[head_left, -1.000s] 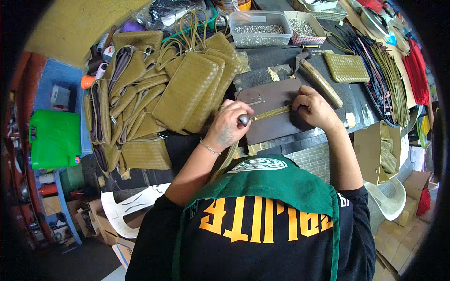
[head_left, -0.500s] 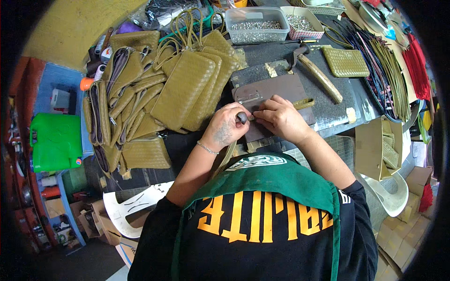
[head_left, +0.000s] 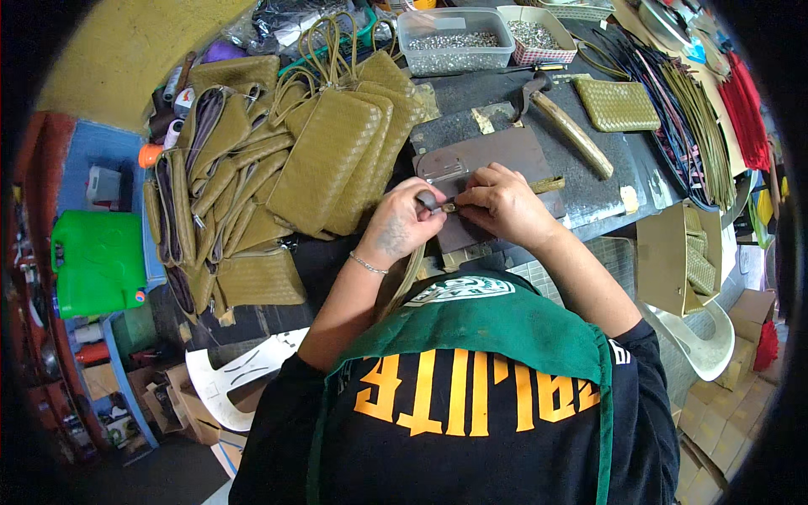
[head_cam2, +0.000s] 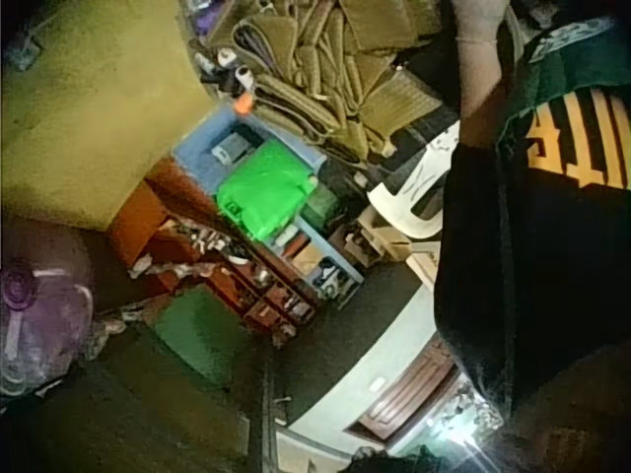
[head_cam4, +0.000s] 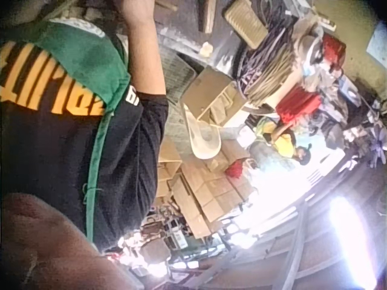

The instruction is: The person attaches straps to leather bags using a hammer to secure hardware; they measure parts with a tape, insert metal pins or rivets through the straps and bag bodies, and hammer them into place on a workbench.

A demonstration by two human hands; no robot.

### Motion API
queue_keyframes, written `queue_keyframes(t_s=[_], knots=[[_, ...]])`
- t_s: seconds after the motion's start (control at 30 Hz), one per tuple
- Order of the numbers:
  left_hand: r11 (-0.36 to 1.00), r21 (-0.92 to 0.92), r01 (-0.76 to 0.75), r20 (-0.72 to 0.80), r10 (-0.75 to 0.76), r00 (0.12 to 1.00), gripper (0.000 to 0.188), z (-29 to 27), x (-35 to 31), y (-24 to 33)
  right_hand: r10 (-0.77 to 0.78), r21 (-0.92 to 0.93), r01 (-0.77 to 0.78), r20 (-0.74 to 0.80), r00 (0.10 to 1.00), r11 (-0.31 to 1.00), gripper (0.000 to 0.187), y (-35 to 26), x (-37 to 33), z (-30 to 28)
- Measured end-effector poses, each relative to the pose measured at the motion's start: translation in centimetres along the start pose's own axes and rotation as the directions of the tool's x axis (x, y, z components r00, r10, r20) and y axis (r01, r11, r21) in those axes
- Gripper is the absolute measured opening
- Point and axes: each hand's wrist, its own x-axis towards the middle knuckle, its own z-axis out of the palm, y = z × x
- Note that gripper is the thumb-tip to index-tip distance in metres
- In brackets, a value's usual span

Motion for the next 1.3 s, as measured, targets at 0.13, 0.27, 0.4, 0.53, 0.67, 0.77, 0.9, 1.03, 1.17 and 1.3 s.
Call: queue_keyframes(t_s=[0.13,0.27,0.4,0.53,0.67,0.77,0.9,1.03,1.17,1.3], knots=[[0.858,-0.506,0.088,-0.037,-0.124,0.992,0.011,-0.5,0.3,-0.7,-0.013,0.017,0.013,0.027,1.000,1.000,0.018,0.2,0.2,-0.2],[0.835,-0.550,-0.014,-0.078,-0.035,0.996,0.016,0.1,0.5,-0.1,-0.030,0.040,0.029,0.030,0.999,0.999,0.019,0.3,0.2,-0.2],[0.949,-0.306,-0.078,-0.022,0.075,0.997,0.021,0.8,0.4,0.0,0.017,0.039,-0.021,0.095,0.995,0.999,0.018,0.5,0.3,-0.3],[0.972,-0.153,-0.178,-0.041,0.173,0.984,0.020,0.9,0.5,0.2,0.030,0.040,-0.035,0.115,0.993,0.999,0.018,0.5,0.4,-0.4],[0.968,-0.201,-0.149,-0.047,0.142,0.989,0.019,1.3,0.4,0.5,0.004,0.029,-0.006,0.092,0.996,1.000,0.017,0.8,0.2,-0.3],[0.964,-0.171,-0.203,-0.069,0.194,0.979,0.019,1.6,0.3,-0.1,0.004,0.029,-0.007,0.083,0.997,1.000,0.017,0.8,0.1,-0.2],[0.960,-0.148,-0.237,-0.084,0.226,0.971,0.019,1.7,0.5,-0.7,0.003,0.032,-0.006,0.106,0.994,0.999,0.017,0.8,0.3,-0.5],[0.951,-0.111,-0.288,-0.123,0.275,0.954,0.018,2.0,0.5,-0.9,0.009,0.018,-0.011,0.119,0.993,1.000,0.020,0.8,0.3,-0.6],[0.952,-0.111,-0.285,-0.138,0.269,0.953,0.019,2.1,0.5,-1.2,-0.035,0.055,0.028,0.141,0.989,0.998,0.025,1.1,0.3,-1.2],[0.957,-0.164,-0.241,-0.148,0.218,0.965,0.018,2.2,0.2,-1.6,0.010,0.015,-0.014,0.224,0.975,1.000,0.029,1.6,0.5,-2.8]])
